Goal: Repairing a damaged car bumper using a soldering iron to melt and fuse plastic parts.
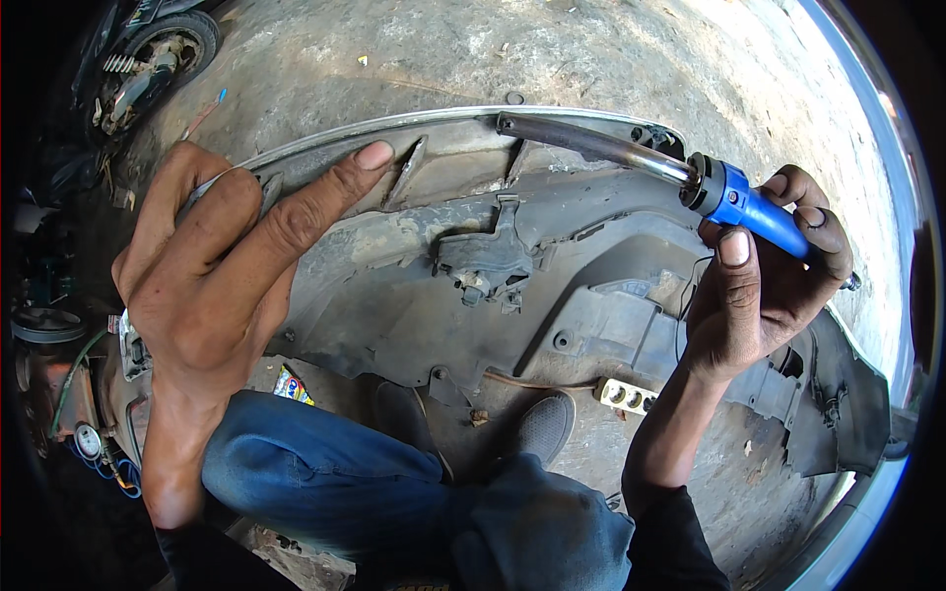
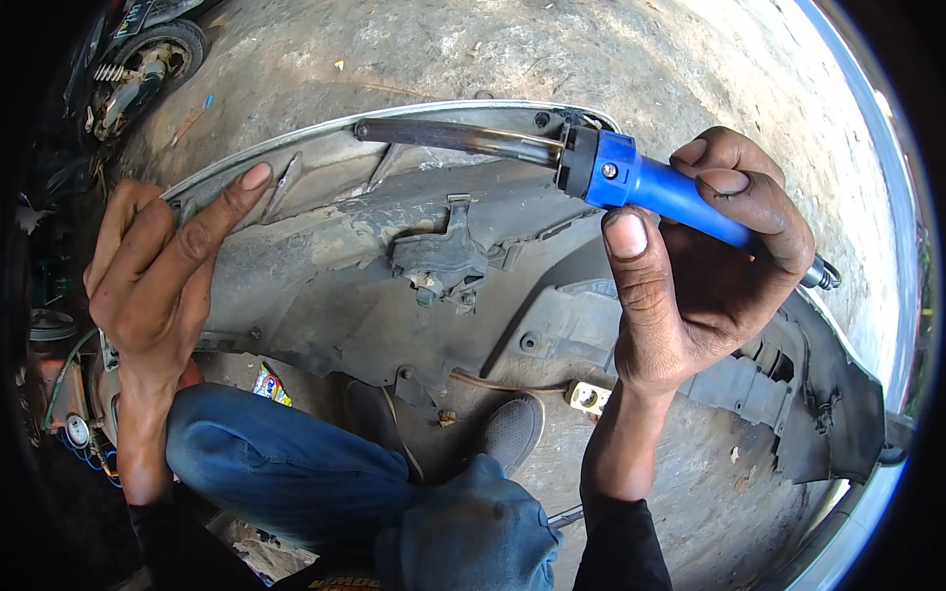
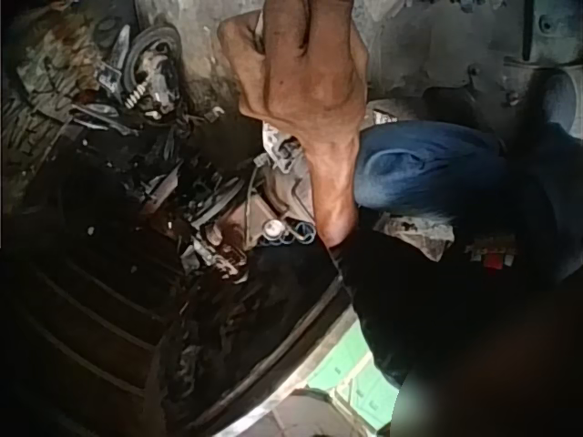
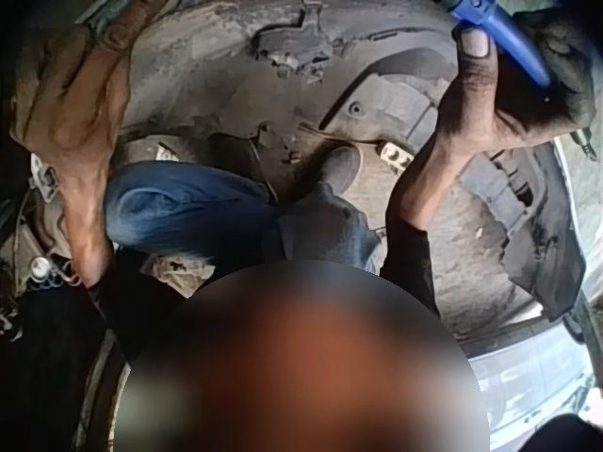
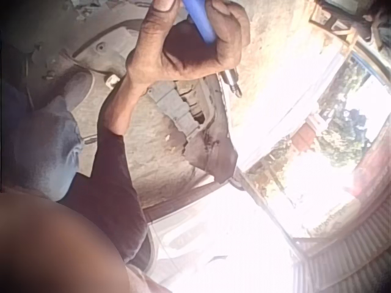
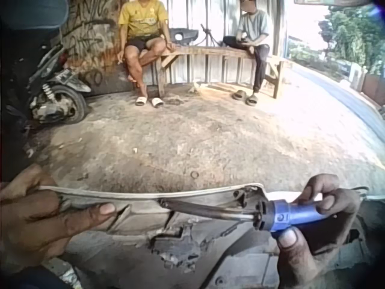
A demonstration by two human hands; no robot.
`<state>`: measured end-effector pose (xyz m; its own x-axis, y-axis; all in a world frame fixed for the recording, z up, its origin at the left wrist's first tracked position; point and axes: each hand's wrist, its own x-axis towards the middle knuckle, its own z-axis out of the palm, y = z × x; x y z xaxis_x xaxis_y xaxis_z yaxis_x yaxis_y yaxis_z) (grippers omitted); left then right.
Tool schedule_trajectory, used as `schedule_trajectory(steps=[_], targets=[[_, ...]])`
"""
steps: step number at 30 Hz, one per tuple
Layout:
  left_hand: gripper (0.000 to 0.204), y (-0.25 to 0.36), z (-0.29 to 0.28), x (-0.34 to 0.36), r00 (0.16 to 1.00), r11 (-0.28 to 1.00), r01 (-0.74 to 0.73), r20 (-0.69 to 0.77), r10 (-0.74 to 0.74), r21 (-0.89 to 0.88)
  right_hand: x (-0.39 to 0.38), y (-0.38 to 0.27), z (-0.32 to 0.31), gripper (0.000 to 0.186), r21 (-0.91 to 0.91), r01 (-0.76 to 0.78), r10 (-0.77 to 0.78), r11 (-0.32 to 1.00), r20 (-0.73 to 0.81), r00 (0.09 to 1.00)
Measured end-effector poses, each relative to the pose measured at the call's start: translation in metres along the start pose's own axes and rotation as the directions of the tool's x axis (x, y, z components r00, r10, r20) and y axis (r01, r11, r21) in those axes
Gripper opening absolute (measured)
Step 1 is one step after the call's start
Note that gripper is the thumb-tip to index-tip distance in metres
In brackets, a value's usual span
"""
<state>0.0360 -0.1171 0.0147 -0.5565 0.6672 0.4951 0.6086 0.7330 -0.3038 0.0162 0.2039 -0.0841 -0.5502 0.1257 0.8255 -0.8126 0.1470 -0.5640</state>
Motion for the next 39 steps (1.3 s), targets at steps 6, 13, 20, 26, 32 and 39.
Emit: schedule_trajectory(steps=[6,13,20,26,32,39], targets=[[0.054,-0.002,-0.002,-0.001,1.0,1.0,-0.015,0.024,0.015,0.006,-0.001,-0.003,0.011,0.058,0.07,-0.045,0.053,0.997,-0.119,0.992],[0.054,-0.002,-0.001,-0.001,1.0,1.0,-0.005,0.016,0.005,-0.011,0.0,-0.004,0.011,0.058,0.064,-0.044,0.052,0.997,-0.129,0.99],[0.054,-0.003,-0.002,-0.001,1.0,1.0,-0.012,0.021,0.011,0.007,-0.002,-0.003,0.011,0.057,0.049,-0.061,0.067,0.997,-0.13,0.989],[0.054,-0.001,-0.001,0.0,1.0,1.0,-0.008,0.012,0.008,0.003,-0.002,-0.004,0.012,0.057,0.072,-0.059,0.069,0.996,-0.14,0.988],[0.053,-0.001,0.0,0.0,1.0,1.0,-0.008,0.001,0.008,-0.003,-0.002,-0.003,0.012,0.057,0.066,-0.067,0.076,0.996,-0.144,0.987],[0.054,-0.002,-0.001,-0.001,1.0,1.0,0.0,0.015,0.0,0.006,-0.002,-0.004,0.01,0.057,0.079,-0.072,0.081,0.994,-0.132,0.988]])
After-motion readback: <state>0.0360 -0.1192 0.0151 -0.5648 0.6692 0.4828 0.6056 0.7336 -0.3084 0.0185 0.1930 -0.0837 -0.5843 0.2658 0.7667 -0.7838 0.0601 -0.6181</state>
